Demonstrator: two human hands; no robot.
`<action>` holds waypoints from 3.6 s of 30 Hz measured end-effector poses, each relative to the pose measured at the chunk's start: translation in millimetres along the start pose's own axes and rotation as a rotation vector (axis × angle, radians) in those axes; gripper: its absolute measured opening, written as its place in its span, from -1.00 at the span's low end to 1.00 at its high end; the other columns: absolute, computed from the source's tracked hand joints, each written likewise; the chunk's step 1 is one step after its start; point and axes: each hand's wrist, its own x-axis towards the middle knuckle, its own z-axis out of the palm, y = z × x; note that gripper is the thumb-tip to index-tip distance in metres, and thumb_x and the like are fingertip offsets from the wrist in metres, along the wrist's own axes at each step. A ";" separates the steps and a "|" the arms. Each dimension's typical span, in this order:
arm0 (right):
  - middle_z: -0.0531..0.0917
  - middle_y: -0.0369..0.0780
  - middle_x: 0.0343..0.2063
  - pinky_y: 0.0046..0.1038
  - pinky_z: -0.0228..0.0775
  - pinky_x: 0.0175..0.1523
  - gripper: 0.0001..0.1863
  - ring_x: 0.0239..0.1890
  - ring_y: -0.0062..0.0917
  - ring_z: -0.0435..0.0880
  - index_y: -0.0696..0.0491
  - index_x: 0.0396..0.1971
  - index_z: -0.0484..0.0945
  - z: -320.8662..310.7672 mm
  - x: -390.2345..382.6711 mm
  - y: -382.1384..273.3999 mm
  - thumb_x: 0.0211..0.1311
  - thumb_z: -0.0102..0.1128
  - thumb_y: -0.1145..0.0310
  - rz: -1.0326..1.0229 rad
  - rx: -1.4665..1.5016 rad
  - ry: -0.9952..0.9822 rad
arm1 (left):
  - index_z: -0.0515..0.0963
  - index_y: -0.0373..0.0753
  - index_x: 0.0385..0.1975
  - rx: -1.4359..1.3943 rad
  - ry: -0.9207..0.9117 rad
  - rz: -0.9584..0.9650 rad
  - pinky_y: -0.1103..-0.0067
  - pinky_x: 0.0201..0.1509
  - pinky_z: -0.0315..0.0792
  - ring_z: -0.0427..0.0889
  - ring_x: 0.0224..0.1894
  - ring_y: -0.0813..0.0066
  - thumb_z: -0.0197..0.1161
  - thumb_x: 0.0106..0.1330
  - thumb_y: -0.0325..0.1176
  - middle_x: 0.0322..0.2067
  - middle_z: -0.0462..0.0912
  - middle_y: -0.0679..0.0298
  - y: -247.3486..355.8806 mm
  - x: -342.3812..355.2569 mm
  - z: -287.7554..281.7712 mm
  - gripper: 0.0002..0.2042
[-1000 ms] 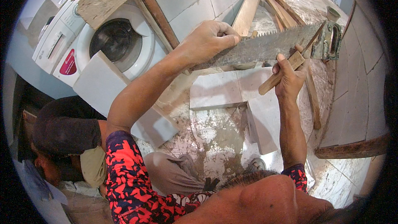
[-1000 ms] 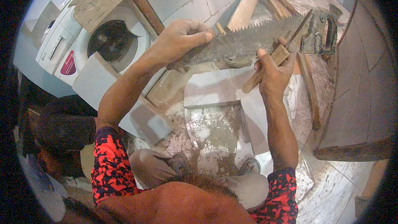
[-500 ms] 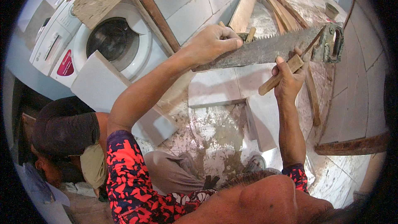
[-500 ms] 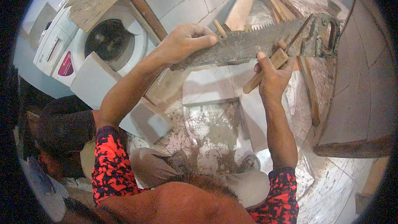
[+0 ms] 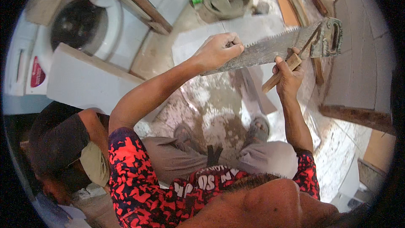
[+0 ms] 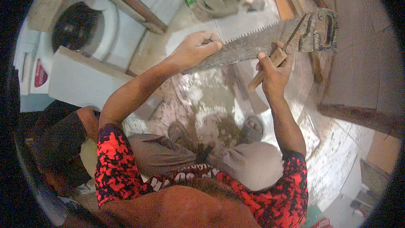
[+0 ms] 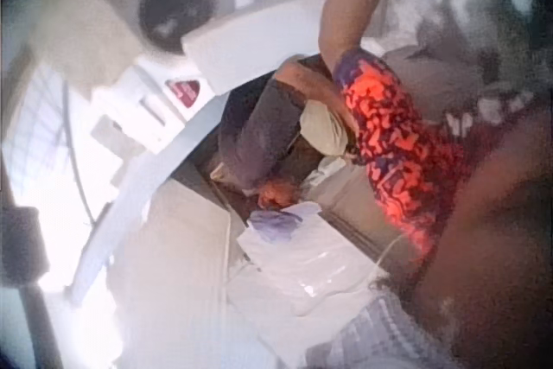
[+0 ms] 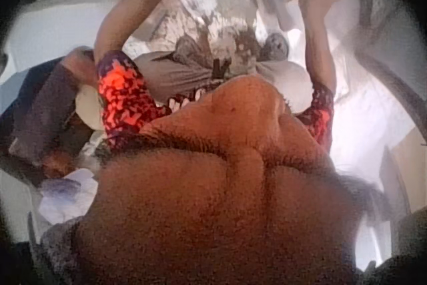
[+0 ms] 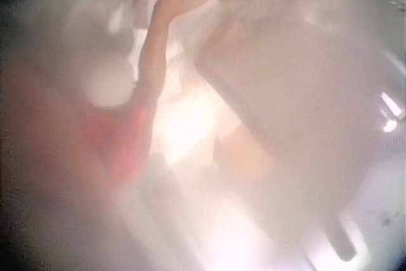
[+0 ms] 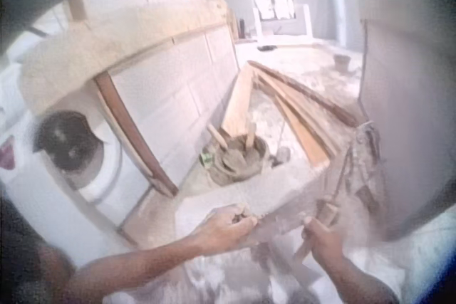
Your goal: The person saws a wooden plank by hand, first checking the saw blade and then cutting through the wood.
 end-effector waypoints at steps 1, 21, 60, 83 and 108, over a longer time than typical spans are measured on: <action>0.46 -0.18 -0.23 -0.54 0.40 -0.47 -0.47 -0.51 -0.57 0.51 0.11 0.03 0.28 -9.6 -6.8 9.6 0.08 0.33 0.50 0.030 -0.025 0.033 | 0.55 -0.32 -0.30 -0.050 -0.019 -0.030 0.55 -0.15 0.40 0.51 -0.29 0.58 0.17 0.30 -0.18 -0.39 0.59 0.29 -10.3 -3.2 13.8 -0.72; 0.60 -0.14 -0.21 -0.45 0.42 -0.11 -0.45 -0.31 -0.51 0.51 -0.03 0.31 0.27 -99.2 -61.3 -8.9 0.35 0.13 0.28 0.566 -1.067 -0.622 | 0.57 -0.34 -0.31 -0.328 -0.053 -0.319 0.45 -0.19 0.44 0.59 -0.31 0.41 0.17 0.25 -0.19 -0.39 0.64 0.13 -126.6 -26.1 183.6 -0.71; 0.64 0.07 -0.21 -0.27 0.46 -0.12 -0.50 -0.25 -0.22 0.65 -0.16 0.33 0.24 -56.5 -89.6 -4.8 0.42 -0.02 0.35 0.692 -1.417 -0.740 | 0.49 -0.38 -0.13 -0.435 -0.098 -0.343 0.29 -0.03 0.46 0.64 -0.13 0.00 0.15 0.25 -0.21 -0.26 0.64 -0.10 -120.9 -43.9 201.8 -0.65; 0.64 0.07 -0.30 -0.20 0.48 -0.12 -0.53 -0.20 0.00 0.65 -0.14 0.32 0.24 -72.4 -79.2 3.4 0.43 -0.08 0.27 0.505 -1.262 -0.744 | 0.39 -0.35 -0.10 -0.417 -0.124 -0.363 0.32 -0.03 0.46 0.63 -0.11 0.08 0.19 0.28 -0.24 -0.21 0.62 -0.03 -116.2 -42.6 196.4 -0.67; 0.63 0.10 -0.21 -0.17 0.49 -0.12 -0.53 -0.18 0.03 0.63 -0.13 0.30 0.27 -68.1 -77.0 24.0 0.41 -0.05 0.32 0.386 -1.157 -0.674 | 0.42 -0.36 -0.12 -0.412 -0.090 -0.380 0.33 -0.03 0.45 0.62 -0.11 0.09 0.17 0.24 -0.26 -0.19 0.62 -0.04 -113.6 -44.9 200.5 -0.67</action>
